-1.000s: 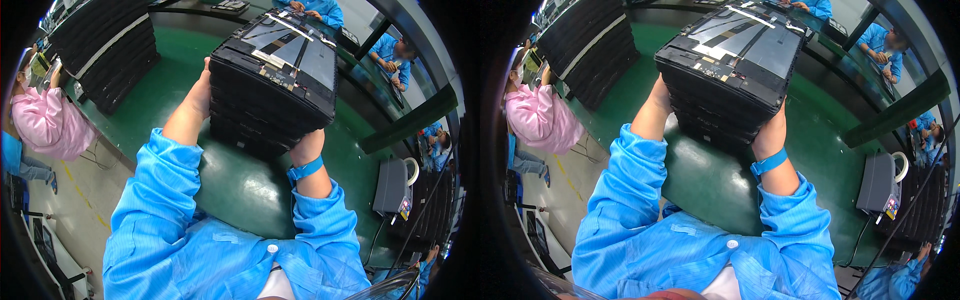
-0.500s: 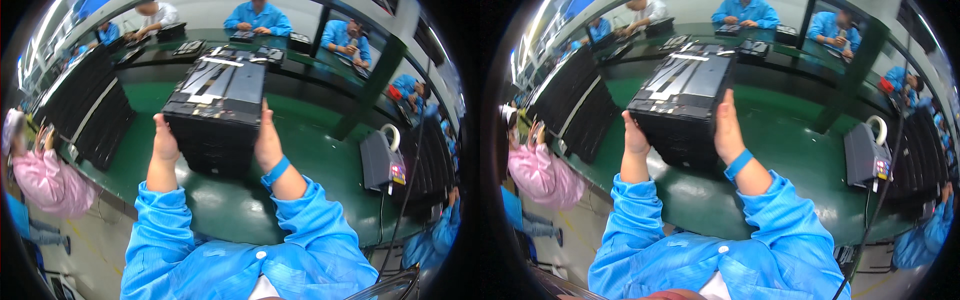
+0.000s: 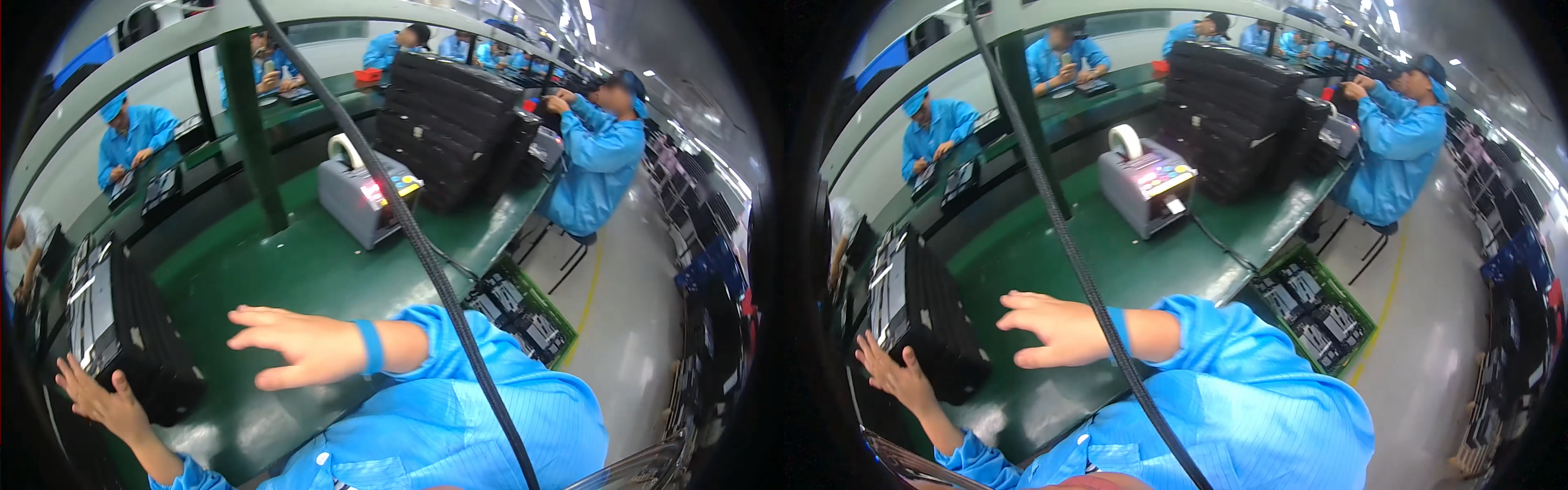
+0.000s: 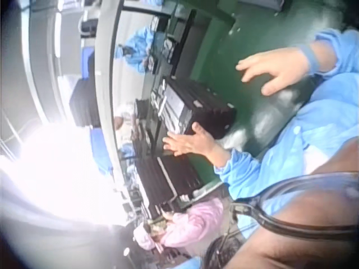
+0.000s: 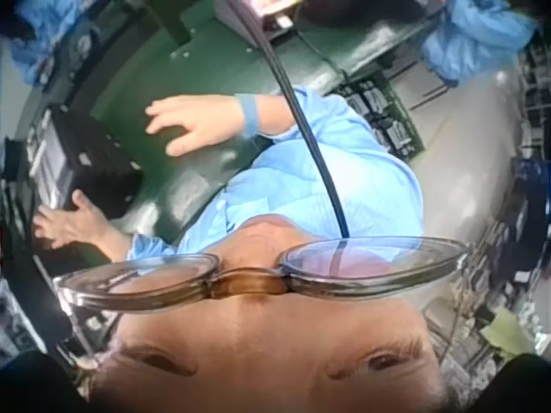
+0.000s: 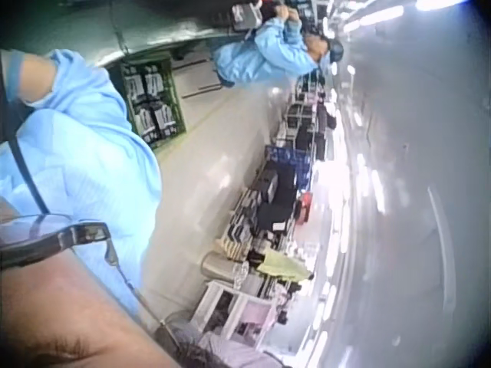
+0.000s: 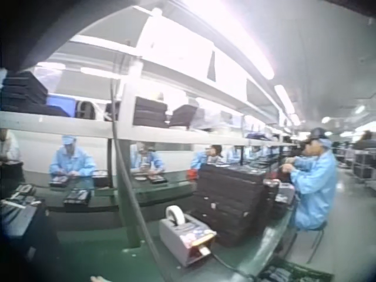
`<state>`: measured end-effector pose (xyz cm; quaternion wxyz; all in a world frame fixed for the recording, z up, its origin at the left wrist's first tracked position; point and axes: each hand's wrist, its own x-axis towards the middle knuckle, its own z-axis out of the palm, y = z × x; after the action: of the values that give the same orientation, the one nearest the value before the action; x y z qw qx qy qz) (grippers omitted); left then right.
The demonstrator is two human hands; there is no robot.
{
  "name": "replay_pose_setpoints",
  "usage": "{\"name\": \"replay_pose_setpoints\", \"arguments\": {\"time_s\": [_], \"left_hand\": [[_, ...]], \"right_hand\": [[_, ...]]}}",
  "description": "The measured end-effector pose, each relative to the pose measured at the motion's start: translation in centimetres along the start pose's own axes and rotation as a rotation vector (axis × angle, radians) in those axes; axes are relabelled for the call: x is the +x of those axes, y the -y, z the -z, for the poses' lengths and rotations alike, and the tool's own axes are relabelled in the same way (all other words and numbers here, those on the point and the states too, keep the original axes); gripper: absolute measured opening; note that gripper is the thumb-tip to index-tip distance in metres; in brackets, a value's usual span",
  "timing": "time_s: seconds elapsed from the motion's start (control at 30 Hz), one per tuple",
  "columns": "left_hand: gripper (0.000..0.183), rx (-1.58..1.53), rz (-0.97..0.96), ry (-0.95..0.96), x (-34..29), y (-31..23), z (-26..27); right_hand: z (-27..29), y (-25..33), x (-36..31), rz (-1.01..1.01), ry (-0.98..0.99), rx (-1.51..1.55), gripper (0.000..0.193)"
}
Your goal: The person applies white adhesive tape to the internal components of a disassembled electronic device. They repeatedly peel tape from a roll and press it onto specific areas of the device's chassis and circuitry. The person handles the device with both hands, adjusting its position on the green workbench throughout the process.
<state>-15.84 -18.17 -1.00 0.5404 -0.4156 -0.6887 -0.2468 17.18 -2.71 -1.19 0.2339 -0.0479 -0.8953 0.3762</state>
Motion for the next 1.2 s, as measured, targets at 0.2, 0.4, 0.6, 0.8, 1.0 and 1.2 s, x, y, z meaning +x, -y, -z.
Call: {"name": "replay_pose_setpoints", "arguments": {"time_s": [0.2, 0.4, 0.6, 0.8, 1.0, 1.2], "left_hand": [[0.071, 0.113, -0.028, -0.11, -0.5, 0.8, 0.9], [0.05, -0.669, -0.475, -0.12, 3.9, -13.6, 4.2], [0.041, -1.48, -0.752, 0.627, 5.0, -31.7, 2.3], [0.044, -1.866, -0.56, 1.233, 1.4, -44.4, -2.5], [0.084, -1.749, 0.06, 1.339, -2.6, -54.9, -6.0], [0.095, -1.632, 0.273, 1.283, -4.0, -60.7, -7.2]], "right_hand": [[8.8, -3.3, -14.1, -0.282, -0.663, -0.068, 0.04], [21.0, -11.7, -25.7, -0.433, -1.483, 0.101, 0.023], [28.8, -22.0, -27.6, -0.626, -1.529, 0.188, 0.067], [28.1, -28.4, -25.9, -0.661, -1.693, 0.185, 0.067], [26.8, -26.2, -23.7, -0.608, -1.776, 0.114, 0.058], [25.8, -31.6, -27.6, -0.563, -1.636, 0.029, 0.06]]}}
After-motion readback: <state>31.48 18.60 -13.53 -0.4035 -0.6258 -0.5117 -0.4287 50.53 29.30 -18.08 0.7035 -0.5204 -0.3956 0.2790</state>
